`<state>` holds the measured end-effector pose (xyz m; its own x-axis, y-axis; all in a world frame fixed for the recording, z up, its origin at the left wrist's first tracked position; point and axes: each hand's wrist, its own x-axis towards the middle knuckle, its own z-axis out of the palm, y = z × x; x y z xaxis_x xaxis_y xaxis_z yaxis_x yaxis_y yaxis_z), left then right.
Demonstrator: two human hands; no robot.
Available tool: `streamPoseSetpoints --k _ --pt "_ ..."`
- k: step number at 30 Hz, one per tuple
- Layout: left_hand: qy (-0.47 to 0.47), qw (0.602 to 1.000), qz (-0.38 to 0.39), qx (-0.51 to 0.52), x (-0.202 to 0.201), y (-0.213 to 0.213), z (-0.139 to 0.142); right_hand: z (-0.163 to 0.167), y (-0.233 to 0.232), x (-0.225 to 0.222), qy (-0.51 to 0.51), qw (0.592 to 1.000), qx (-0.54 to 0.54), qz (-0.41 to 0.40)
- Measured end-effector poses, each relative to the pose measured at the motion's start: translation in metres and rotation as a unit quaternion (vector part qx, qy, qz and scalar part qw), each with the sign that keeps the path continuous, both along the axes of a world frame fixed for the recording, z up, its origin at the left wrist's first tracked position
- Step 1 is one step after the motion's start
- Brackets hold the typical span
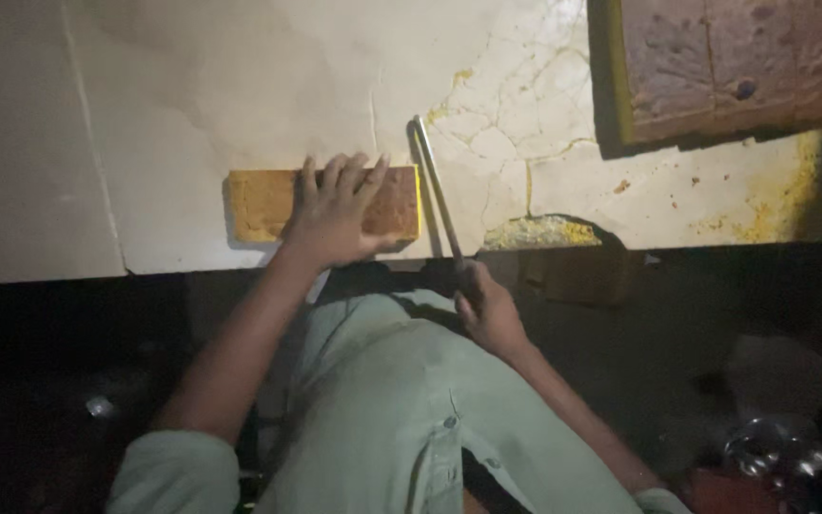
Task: The person unwraps newspaper from a rectangular block of yellow food on a tiled table, then uses a long knife to slice the block into thin pieces, steadying the block with the other hand and repositioning it between cuts. Cut pieces accumulate on the table beside a pile of already cut yellow pieces.
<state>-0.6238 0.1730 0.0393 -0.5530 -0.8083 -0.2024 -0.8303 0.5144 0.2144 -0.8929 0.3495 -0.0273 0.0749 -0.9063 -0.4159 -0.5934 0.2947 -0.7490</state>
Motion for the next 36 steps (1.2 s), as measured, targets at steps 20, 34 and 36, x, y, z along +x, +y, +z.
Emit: streamPoseSetpoints --k 20,34,36 --pt "0.064 0.980 0.037 -0.183 -0.010 0.007 0.003 0.140 -0.092 0.122 0.175 0.980 0.096 0.015" --pt "0.068 0.984 0.041 -0.162 -0.016 0.004 -0.034 0.025 -0.068 0.094 0.196 0.976 0.085 0.050" --pt "0.064 0.980 0.032 -0.185 -0.015 0.003 -0.036 0.048 -0.102 0.106 0.202 0.974 0.086 0.061"
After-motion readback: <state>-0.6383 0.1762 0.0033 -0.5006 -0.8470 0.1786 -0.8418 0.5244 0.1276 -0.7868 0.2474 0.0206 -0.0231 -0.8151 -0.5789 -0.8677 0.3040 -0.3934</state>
